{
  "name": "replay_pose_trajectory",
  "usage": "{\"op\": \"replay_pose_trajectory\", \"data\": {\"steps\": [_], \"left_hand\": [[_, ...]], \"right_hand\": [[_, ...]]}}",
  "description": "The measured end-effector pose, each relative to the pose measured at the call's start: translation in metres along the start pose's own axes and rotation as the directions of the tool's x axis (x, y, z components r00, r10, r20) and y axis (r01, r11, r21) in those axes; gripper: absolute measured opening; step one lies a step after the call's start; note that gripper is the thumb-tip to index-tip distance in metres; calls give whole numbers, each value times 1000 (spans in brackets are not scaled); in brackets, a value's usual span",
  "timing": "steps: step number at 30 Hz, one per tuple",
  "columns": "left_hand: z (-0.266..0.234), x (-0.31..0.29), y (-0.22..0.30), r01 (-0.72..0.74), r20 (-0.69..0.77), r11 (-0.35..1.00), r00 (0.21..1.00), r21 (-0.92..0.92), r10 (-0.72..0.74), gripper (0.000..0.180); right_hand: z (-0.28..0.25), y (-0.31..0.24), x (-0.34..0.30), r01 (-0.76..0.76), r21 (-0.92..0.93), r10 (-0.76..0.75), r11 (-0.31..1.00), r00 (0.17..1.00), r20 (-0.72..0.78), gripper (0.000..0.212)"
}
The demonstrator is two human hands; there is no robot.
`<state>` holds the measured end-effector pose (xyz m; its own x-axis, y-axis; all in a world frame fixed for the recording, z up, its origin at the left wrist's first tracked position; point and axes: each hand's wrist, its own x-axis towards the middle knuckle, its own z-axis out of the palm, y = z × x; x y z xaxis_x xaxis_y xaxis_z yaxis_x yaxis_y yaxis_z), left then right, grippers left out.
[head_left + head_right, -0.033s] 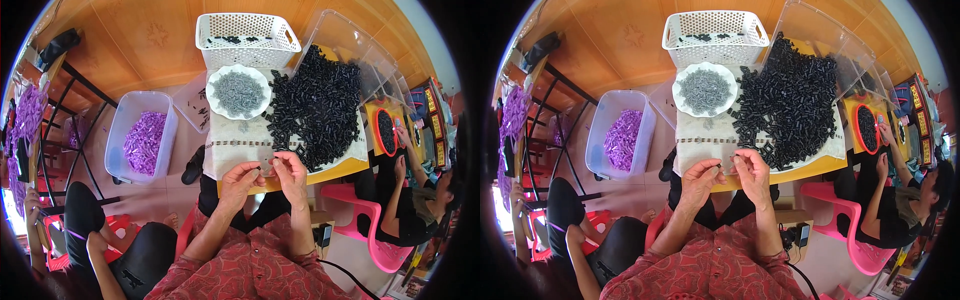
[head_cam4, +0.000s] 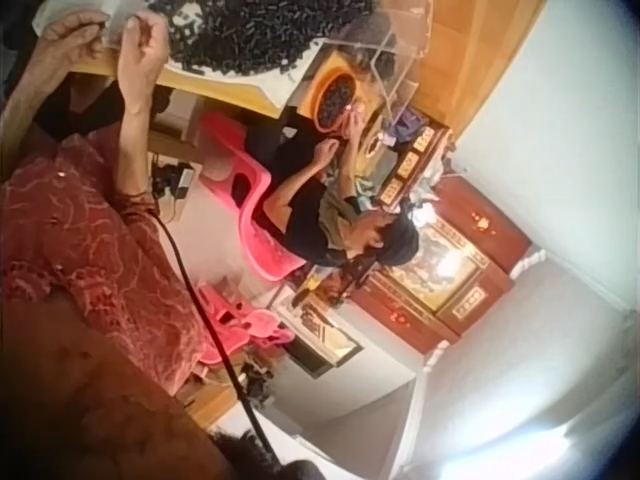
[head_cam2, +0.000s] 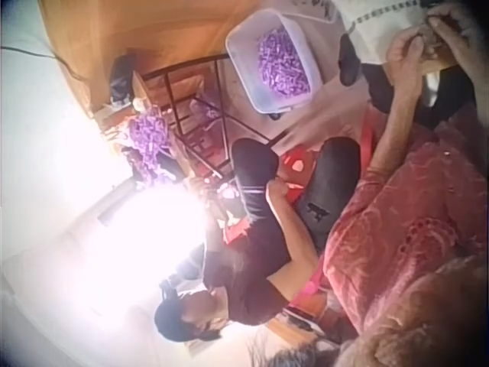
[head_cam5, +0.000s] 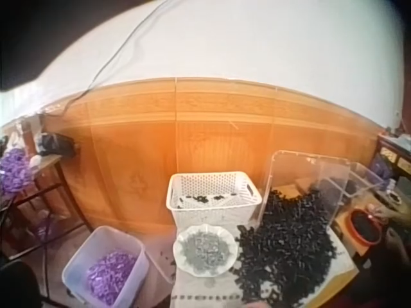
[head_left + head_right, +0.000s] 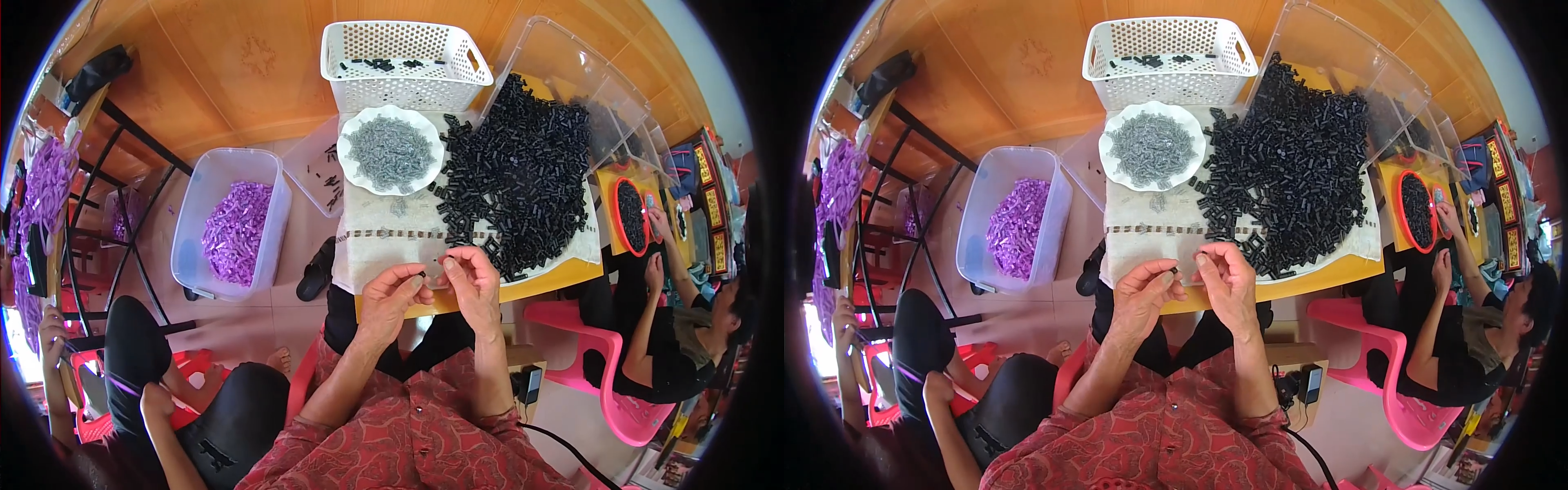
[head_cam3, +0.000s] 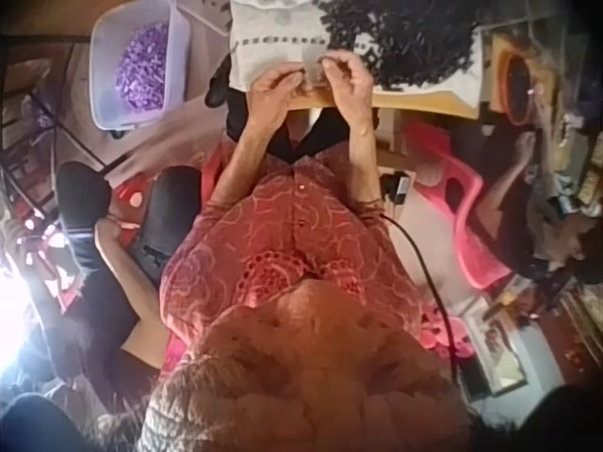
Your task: Assemble small black plastic components by joining multiple pieces together by hand.
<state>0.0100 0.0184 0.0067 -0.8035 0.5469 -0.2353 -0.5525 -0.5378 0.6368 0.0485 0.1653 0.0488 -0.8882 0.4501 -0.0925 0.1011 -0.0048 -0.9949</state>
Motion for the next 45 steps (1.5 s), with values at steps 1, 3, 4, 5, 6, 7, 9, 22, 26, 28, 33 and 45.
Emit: {"op": "replay_pose_trajectory", "data": {"steps": [1, 3, 4, 5, 6, 7, 9, 22, 26, 28, 33, 45], "left_hand": [[-1, 0, 1, -3, -3, 1000, 1000, -1, 3, 23], [-2, 1, 3, -8, -30, 1000, 1000, 8, 8, 22], [-3, 1, 4, -11, -31, 1000, 999, 7, 11, 22], [-5, 2, 5, -18, -47, 1000, 999, 1, 18, 22], [-6, 2, 7, -24, -63, 1000, 998, -6, 24, 22], [-8, 3, 8, -27, -63, 1000, 998, -7, 26, 22], [-10, 4, 11, -38, -102, 999, 994, -21, 35, 21], [-13, 5, 15, -3, -91, 996, 996, -94, -5, 21], [-13, 6, 15, -30, -83, 994, 996, -101, 21, 22], [-12, 7, 15, -40, -86, 994, 996, -101, 32, 22], [-13, 9, 15, -108, -62, 986, 993, -127, 101, 23], [-10, 3, 11, -173, -64, 984, 982, 51, 176, 20]], "right_hand": [[1, 4, 3, 6, -20, -6, 1000, 1000, 18, 11], [5, 9, 10, 13, -41, -12, 999, 999, 41, 10], [8, 10, 14, 62, -160, -60, 985, 998, 15, 11], [11, 10, 17, 106, -277, -112, 955, 994, -5, 12], [15, 8, 21, 188, -348, -201, 918, 980, -2, 13], [16, 10, 26, 190, -349, -202, 918, 979, 0, 13], [18, 16, 37, 361, -603, -420, 711, 906, 46, 14], [34, 12, 87, 253, -881, -396, 399, 915, 83, 7], [34, 8, 88, 241, -901, -351, 361, 930, 108, 5], [33, 5, 85, 255, -883, -347, 394, 931, 114, 3], [27, -15, 46, 401, -744, -405, 535, 894, 191, 9], [29, -34, 2, 453, -656, -328, 603, 891, 315, 10]]}}
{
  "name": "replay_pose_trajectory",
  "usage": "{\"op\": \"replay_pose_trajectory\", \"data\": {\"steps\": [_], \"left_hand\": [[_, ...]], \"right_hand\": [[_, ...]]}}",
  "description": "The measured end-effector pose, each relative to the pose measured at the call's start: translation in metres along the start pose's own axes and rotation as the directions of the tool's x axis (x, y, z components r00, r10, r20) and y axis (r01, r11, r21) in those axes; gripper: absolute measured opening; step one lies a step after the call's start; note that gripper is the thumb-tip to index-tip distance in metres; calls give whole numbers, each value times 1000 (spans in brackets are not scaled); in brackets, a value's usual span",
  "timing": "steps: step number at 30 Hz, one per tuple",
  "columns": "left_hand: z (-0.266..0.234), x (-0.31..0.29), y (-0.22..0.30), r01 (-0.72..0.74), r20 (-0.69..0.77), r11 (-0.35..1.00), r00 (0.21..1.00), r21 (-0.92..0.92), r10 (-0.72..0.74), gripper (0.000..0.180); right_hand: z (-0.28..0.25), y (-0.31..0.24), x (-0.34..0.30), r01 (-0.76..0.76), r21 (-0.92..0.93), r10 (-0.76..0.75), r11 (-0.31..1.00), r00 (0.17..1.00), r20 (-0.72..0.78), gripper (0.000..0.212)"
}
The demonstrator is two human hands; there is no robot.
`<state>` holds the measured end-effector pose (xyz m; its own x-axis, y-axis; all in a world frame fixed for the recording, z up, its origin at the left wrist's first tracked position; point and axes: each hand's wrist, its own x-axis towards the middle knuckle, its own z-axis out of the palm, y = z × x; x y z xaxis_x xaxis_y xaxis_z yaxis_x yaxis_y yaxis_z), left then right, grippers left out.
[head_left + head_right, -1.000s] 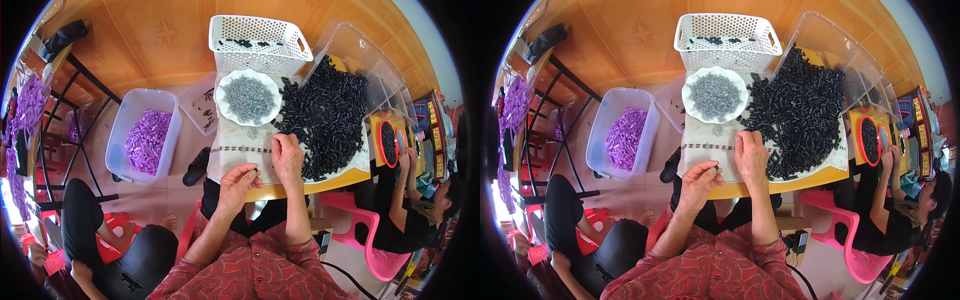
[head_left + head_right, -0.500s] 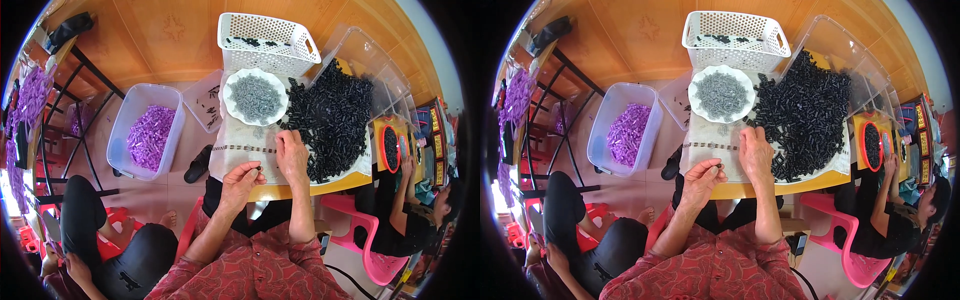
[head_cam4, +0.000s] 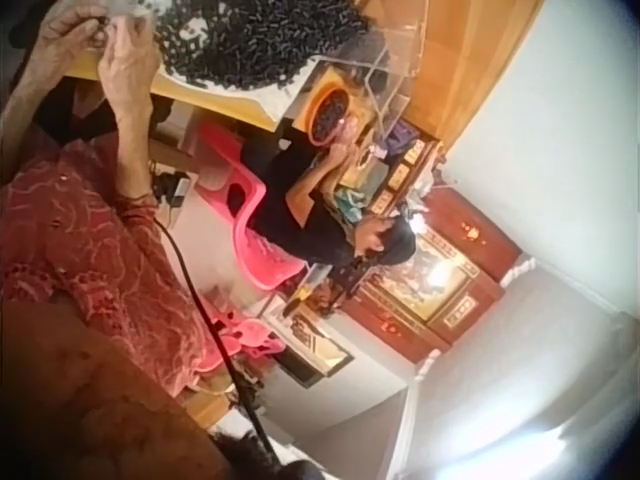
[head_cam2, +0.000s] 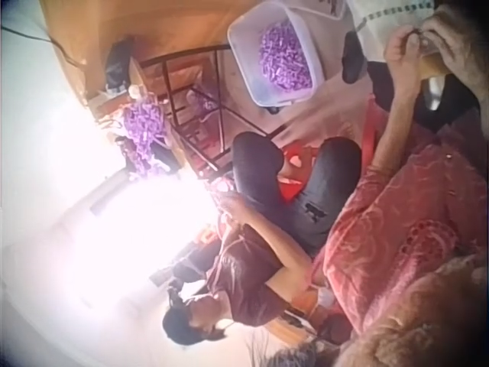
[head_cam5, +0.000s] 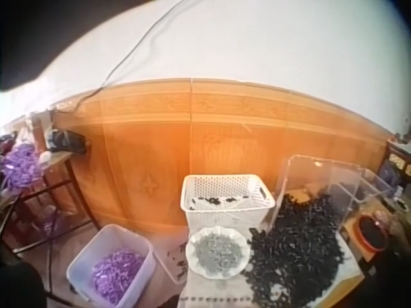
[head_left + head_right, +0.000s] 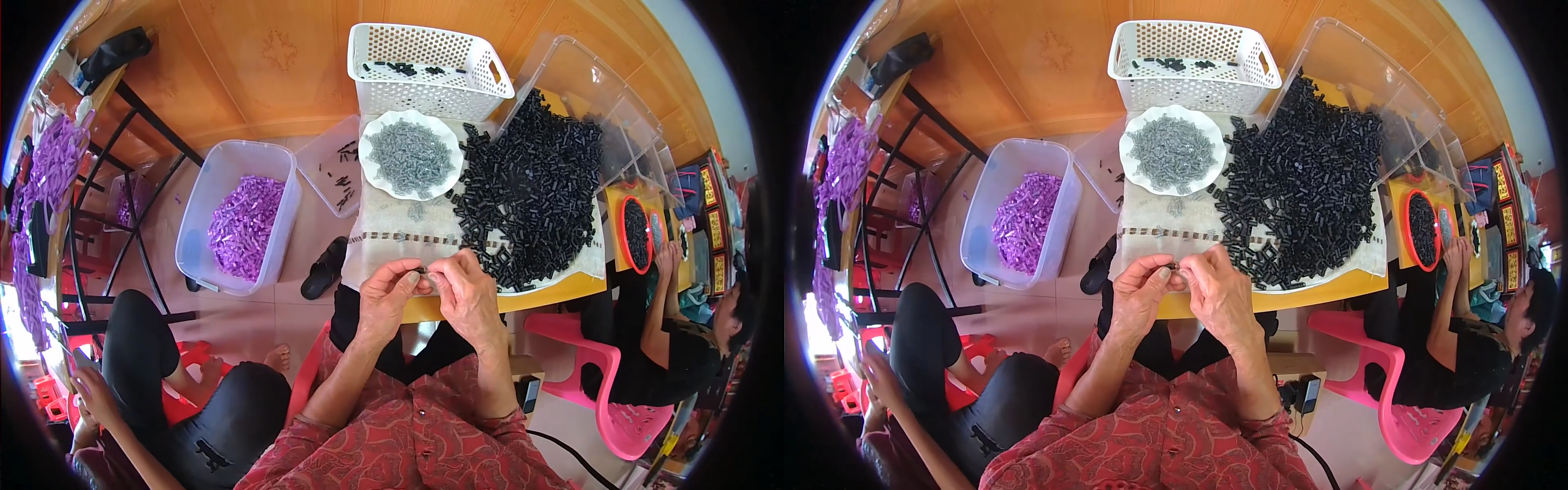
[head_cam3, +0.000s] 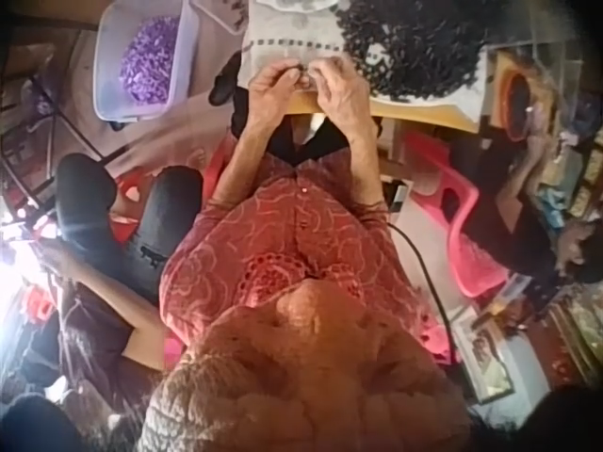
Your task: Assemble small black plastic components by joining multiple pieces together by hand.
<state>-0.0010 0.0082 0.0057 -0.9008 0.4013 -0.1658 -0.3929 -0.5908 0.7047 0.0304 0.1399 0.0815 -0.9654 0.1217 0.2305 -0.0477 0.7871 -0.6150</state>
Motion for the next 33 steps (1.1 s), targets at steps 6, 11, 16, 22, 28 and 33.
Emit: {"op": "replay_pose_trajectory", "data": {"steps": [6, 11, 16, 22, 28, 33], "left_hand": [[0, -2, 0, -39, 45, 992, 998, 119, 33, 19], [4, -5, 3, -66, 80, 975, 996, 213, 50, 18], [3, -5, 2, -77, 102, 964, 993, 255, 52, 19], [2, -4, 1, 152, 211, 946, 973, -286, -93, 22], [1, -3, 1, 189, 188, 916, 974, -354, -128, 26], [2, -5, 2, 195, 159, 915, 976, -354, -147, 27]], "right_hand": [[-4, -6, -3, 15, -92, -14, 996, 1000, 14, 11], [-11, -9, -5, 34, -173, -26, 984, 999, 47, 12], [-12, -8, -5, 23, -199, -8, 980, 997, 73, 12], [-10, -2, -13, -94, 393, 113, 915, 993, -26, 16], [0, 11, -26, -202, 672, 247, 713, 969, 29, 22], [1, 18, -34, -360, 786, 379, 503, 909, 174, 22]]}}
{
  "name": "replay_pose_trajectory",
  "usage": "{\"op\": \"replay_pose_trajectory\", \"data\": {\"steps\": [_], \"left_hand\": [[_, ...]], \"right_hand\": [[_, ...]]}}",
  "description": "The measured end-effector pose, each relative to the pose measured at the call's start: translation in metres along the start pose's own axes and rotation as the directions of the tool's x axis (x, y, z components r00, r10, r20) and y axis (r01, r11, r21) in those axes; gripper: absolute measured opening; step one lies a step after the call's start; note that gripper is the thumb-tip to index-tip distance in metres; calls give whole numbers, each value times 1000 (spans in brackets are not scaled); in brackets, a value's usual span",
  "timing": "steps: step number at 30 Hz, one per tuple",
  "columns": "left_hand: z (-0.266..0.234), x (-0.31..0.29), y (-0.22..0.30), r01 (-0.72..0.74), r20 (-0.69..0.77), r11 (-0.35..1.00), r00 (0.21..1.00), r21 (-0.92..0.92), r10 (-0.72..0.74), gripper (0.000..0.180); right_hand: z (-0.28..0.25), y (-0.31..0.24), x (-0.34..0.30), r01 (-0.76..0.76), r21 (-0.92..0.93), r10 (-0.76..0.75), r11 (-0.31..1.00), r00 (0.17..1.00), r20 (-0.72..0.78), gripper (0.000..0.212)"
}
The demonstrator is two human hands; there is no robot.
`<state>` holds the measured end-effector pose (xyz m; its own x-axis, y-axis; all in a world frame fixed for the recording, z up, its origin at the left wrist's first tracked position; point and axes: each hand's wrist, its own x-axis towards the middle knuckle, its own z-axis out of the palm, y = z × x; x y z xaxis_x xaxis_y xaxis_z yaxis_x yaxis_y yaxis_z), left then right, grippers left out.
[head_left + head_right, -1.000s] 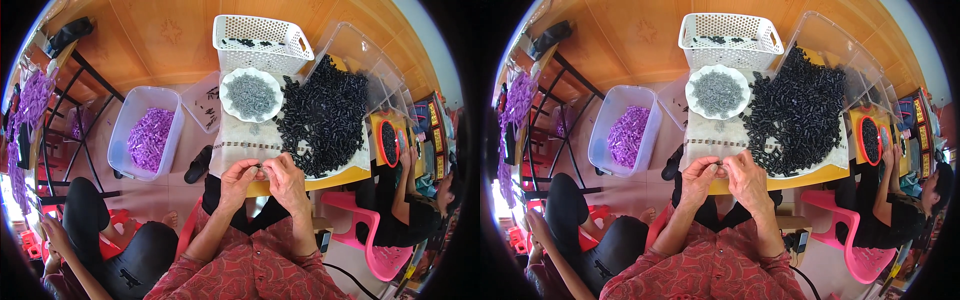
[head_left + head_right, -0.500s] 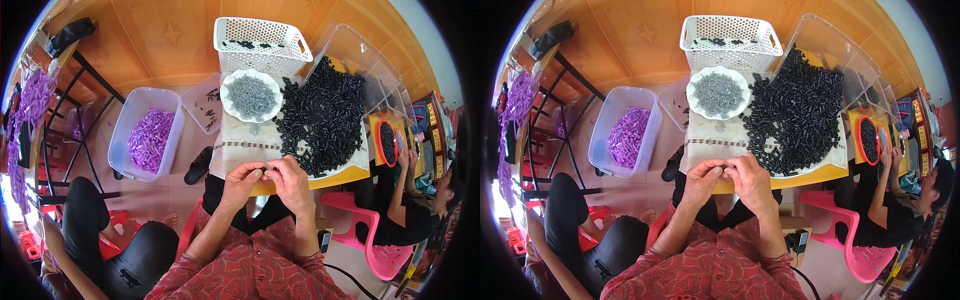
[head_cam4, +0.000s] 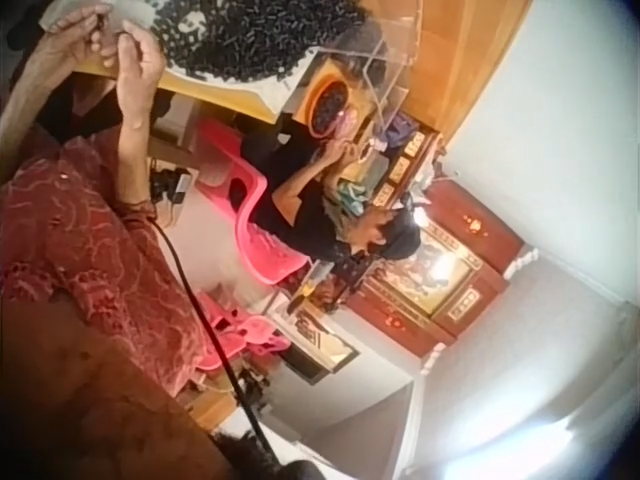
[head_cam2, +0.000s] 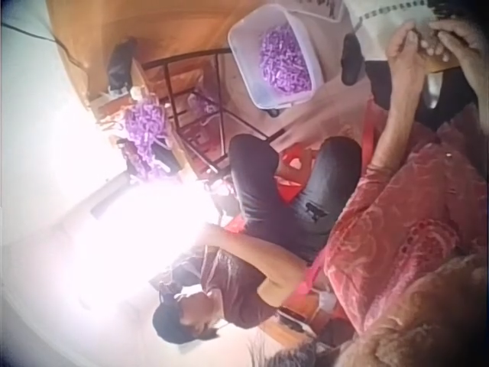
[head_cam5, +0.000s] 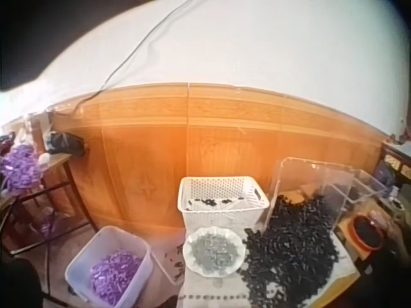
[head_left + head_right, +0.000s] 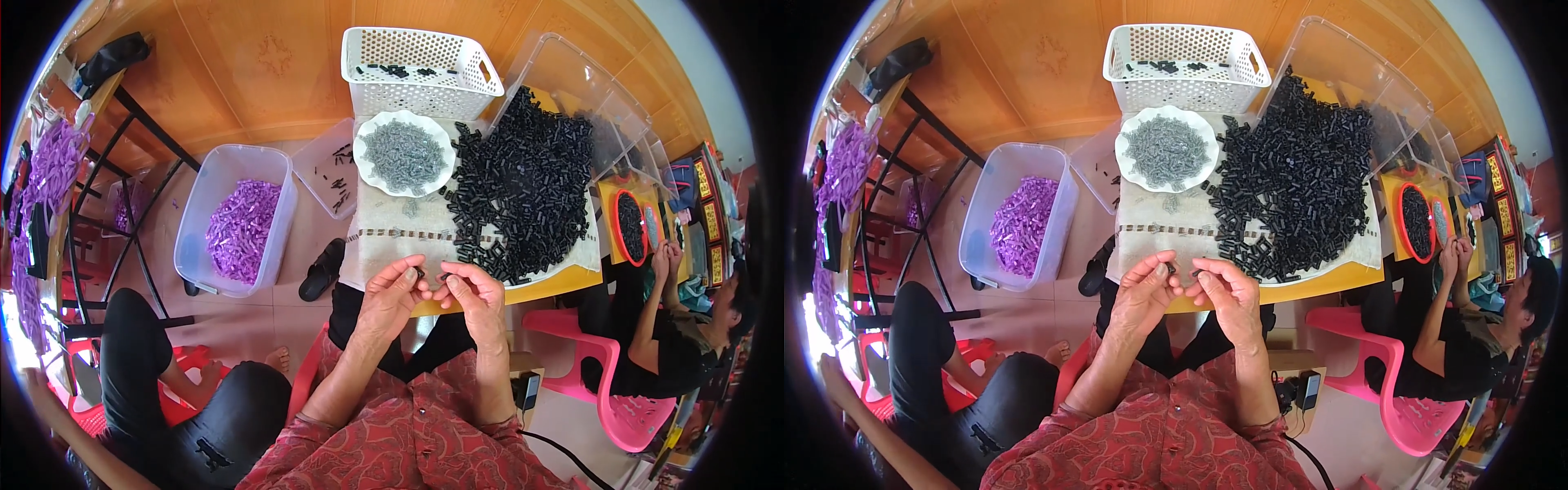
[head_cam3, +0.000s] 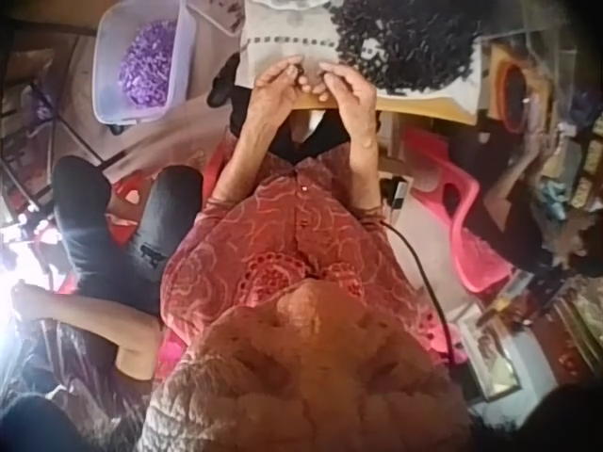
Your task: Assemble small black plastic components by joining multiple pieces together by hand.
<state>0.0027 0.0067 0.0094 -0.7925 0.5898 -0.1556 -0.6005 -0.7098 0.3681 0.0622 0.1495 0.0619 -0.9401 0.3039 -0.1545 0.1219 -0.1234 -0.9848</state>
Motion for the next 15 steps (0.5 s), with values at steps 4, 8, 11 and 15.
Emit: {"op": "replay_pose_trajectory", "data": {"steps": [4, 8, 11, 15], "left_hand": [[5, -1, -1, 4, -36, 1000, 999, 20, -3, 26], [7, -2, 0, -15, -51, 996, 999, 87, 19, 24], [5, -2, -3, -21, -51, 994, 998, 108, 26, 23], [4, -1, -7, -41, -43, 995, 998, 92, 45, 21]], "right_hand": [[-1, 0, -4, 11, 24, -10, 1000, 1000, -15, 22], [-2, 2, -7, 22, 64, -19, 998, 999, -39, 22], [-2, 5, -9, 32, 73, -28, 997, 998, -59, 21], [-4, 10, -10, 111, 52, -108, 992, 992, -61, 19]]}}
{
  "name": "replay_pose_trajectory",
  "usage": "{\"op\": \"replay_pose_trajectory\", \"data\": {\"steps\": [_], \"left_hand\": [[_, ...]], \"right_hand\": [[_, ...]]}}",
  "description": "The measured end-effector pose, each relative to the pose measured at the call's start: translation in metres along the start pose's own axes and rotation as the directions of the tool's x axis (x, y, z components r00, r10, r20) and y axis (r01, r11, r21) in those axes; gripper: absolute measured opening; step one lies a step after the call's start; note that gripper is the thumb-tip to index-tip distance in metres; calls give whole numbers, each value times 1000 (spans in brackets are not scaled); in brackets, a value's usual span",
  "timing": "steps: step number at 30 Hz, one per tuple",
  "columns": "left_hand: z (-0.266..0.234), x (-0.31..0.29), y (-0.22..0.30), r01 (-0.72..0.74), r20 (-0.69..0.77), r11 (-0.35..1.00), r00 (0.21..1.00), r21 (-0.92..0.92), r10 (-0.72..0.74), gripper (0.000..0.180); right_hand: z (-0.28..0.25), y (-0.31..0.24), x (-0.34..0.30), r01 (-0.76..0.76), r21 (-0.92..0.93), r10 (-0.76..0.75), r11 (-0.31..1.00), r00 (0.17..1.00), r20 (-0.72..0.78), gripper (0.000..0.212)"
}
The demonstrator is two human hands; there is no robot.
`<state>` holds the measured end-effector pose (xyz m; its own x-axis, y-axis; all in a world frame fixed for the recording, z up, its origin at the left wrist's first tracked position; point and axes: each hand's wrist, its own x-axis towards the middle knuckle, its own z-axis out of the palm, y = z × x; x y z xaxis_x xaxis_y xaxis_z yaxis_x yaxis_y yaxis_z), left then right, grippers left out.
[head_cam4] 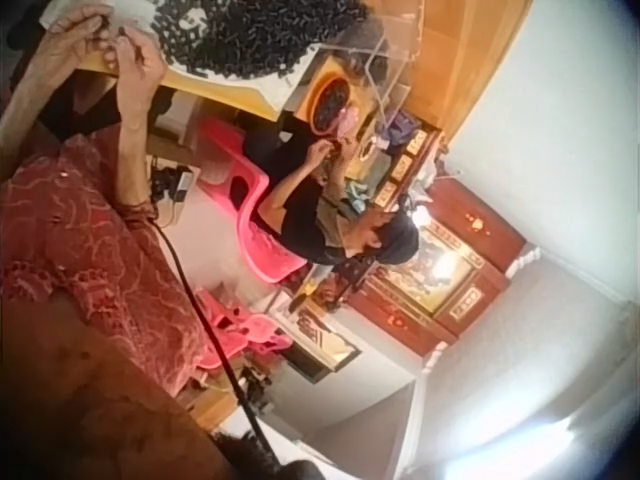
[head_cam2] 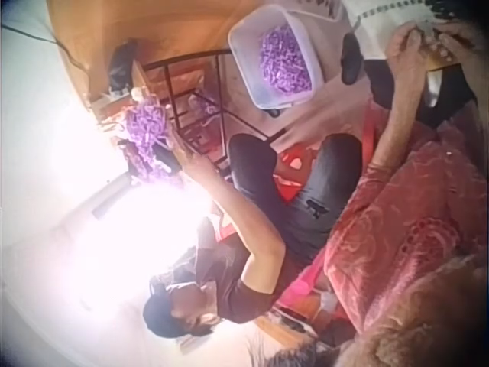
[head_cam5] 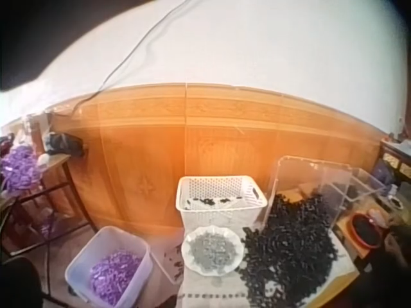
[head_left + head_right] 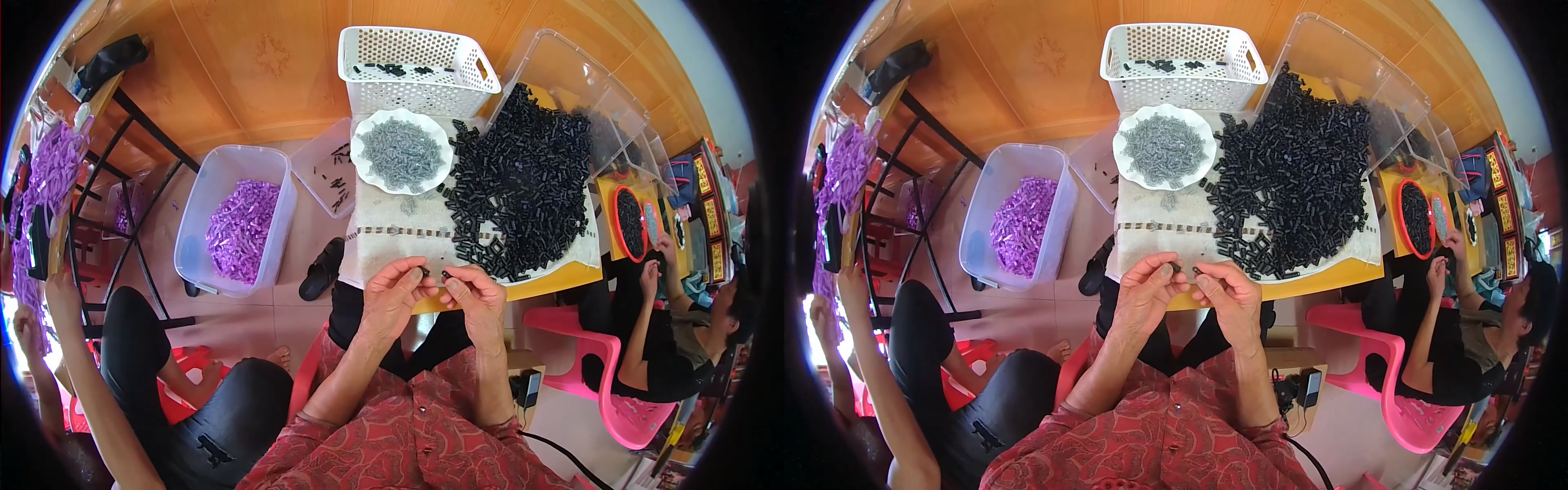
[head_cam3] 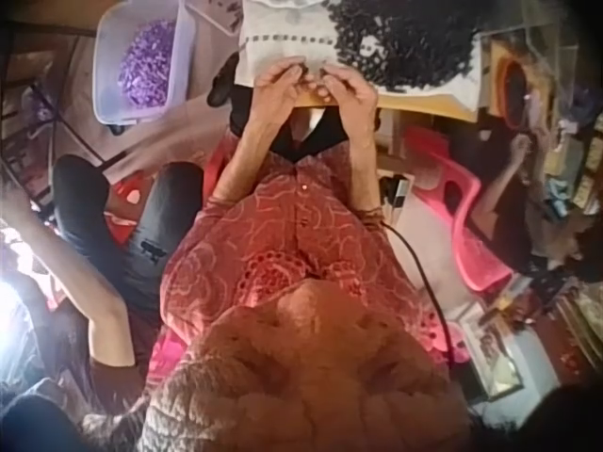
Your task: Assemble small black plastic components by joining multiple pieces together by hand.
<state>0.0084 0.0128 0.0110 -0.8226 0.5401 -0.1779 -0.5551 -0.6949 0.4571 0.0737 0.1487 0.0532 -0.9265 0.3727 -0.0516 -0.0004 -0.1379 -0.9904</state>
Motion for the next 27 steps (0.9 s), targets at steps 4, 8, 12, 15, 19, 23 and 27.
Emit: {"op": "replay_pose_trajectory", "data": {"steps": [4, 8, 12, 15, 19, 23, 27], "left_hand": [[3, 0, 2, -6, 1, 1000, 1000, -9, 6, 21], [0, 1, 0, -4, 43, 997, 999, -82, 7, 21], [-5, 0, -2, 13, 53, 991, 999, -135, -6, 23], [-6, 1, -4, 4, 53, 990, 999, -141, 3, 24], [-7, 0, -4, 16, 43, 984, 999, -178, -9, 25], [-6, -1, -2, -2, 32, 988, 999, -154, 7, 25], [-6, -1, -3, -9, 28, 990, 1000, -142, 13, 25]], "right_hand": [[2, 1, -2, -22, 35, 22, 999, 1000, 1, 20], [8, -5, -3, -71, 84, 74, 994, 997, -29, 20], [10, -2, -5, -67, 86, 68, 994, 998, -4, 21], [17, -5, -5, -47, 94, 47, 994, 999, 7, 20], [23, -6, -7, -23, 30, 22, 999, 1000, 5, 20], [28, -6, -7, 62, -68, -64, 996, 998, -20, 18], [31, -3, -8, 117, -110, -122, 987, 991, -47, 15]]}}
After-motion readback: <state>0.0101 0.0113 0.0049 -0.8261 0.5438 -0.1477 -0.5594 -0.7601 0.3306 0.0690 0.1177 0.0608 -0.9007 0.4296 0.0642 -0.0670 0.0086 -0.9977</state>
